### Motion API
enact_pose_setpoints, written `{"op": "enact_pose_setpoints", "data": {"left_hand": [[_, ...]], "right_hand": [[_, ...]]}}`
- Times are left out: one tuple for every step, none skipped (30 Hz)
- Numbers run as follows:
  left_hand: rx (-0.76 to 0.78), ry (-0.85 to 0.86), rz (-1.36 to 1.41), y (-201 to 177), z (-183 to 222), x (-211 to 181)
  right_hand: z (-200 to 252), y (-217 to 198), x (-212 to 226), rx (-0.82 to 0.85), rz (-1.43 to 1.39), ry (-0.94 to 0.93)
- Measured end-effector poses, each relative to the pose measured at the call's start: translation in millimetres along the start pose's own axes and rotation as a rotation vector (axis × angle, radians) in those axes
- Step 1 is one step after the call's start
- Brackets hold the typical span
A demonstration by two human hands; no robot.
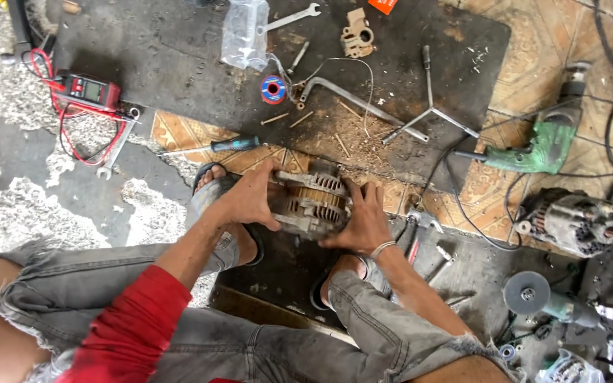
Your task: The person disassembles and works on an alternator using a hammer, pliers, and wrenches while sitting on a workshop floor.
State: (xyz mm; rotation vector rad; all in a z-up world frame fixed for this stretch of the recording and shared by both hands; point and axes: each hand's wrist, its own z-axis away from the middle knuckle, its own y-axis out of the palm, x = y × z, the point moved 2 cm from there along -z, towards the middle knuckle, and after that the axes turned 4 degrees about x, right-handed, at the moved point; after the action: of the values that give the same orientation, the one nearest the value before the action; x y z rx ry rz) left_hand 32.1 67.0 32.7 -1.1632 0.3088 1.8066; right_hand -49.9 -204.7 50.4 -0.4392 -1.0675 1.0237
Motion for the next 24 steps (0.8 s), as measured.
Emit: {"op": "enact_pose_setpoints", "data": {"left_hand": [[-0.048,0.04,-0.119,-7.6,6.7,-10.4],[-0.096,0.079,-0.238,-15.2,13.8,-21.2],[-0.11,0.078,-0.246,-11.6,11.5,-8.3],[-0.109,0.053,-0.288,-8.3,8.1,5.1],[-0.094,0.028,-0.322,1.2,5.0,18.6],[-0.094,0.026,-0.321,-5.6,7.6,9.0],[-0.129,0.099,-0.269,-6.8,12.9,-0.9],[-0.165,0.17,-0.217,-8.1,17.8,-10.4],[-0.159,0.162,-0.209,-3.0,19.3,-9.1],[-0.195,0.18,-0.239,1.1,21.7,-8.9],[-0.238,0.202,-0.275,1.4,22.5,-9.1],[-0.24,0.197,-0.273,13.4,21.3,5.1],[-0.291,0.289,-0.328,24.9,24.4,18.1],[-0.341,0.381,-0.383,37.2,28.3,30.9],[-0.342,0.373,-0.381,42.3,30.9,32.7],[-0.364,0.434,-0.435,48.2,34.3,32.8],[-0.385,0.502,-0.488,54.6,35.6,32.1],[-0.385,0.502,-0.485,59.5,35.1,38.7],[-0.397,0.529,-0.529,64.9,33.0,43.9],[-0.409,0.556,-0.573,70.8,31.1,48.5],[-0.413,0.562,-0.574,73.3,30.1,47.8],[-0.428,0.61,-0.603,76.5,29.9,45.7],[-0.438,0.659,-0.632,80.7,30.9,43.4],[-0.435,0.664,-0.633,89.5,31.7,48.3]], "right_hand": [[-4.5,4.9,6.0,-0.137,0.045,-0.062],[-8.2,9.7,12.5,-0.275,0.088,-0.123],[-18.8,24.5,6.1,-0.282,0.087,-0.137],[-29.4,36.7,0.5,-0.412,0.122,-0.187],[-32.7,50.5,-7.6,-0.533,0.159,-0.224],[-37.4,49.1,-5.2,-0.531,0.158,-0.225],[-35.1,49.6,-3.9,-0.567,0.147,-0.256],[-33.1,50.5,-3.0,-0.604,0.135,-0.287],[-31.3,59.3,-9.8,-0.591,0.133,-0.283],[-28.1,67.1,-15.6,-0.634,0.142,-0.298],[-30.0,73.2,-20.6,-0.685,0.152,-0.319],[-26.6,77.5,-25.0,-0.68,0.15,-0.322],[-22.2,84.1,-28.1,-0.682,0.126,-0.285],[-17.2,90.7,-31.3,-0.683,0.103,-0.248],[-11.0,87.8,-33.1,-0.676,0.099,-0.25],[-4.7,85.3,-35.0,-0.626,0.058,-0.277],[2.2,81.2,-38.4,-0.58,0.022,-0.301],[5.5,69.3,-34.9,-0.578,0.024,-0.3],[7.6,57.1,-33.7,-0.493,-0.099,-0.29],[10.4,44.8,-32.3,-0.407,-0.221,-0.279],[10.3,18.3,-16.0,-0.412,-0.216,-0.281],[9.2,-5.3,-1.8,-0.245,-0.245,-0.158],[11.5,-27.4,12.2,-0.078,-0.276,-0.029],[11.4,-32.9,15.5,-0.083,-0.276,-0.026]]}}
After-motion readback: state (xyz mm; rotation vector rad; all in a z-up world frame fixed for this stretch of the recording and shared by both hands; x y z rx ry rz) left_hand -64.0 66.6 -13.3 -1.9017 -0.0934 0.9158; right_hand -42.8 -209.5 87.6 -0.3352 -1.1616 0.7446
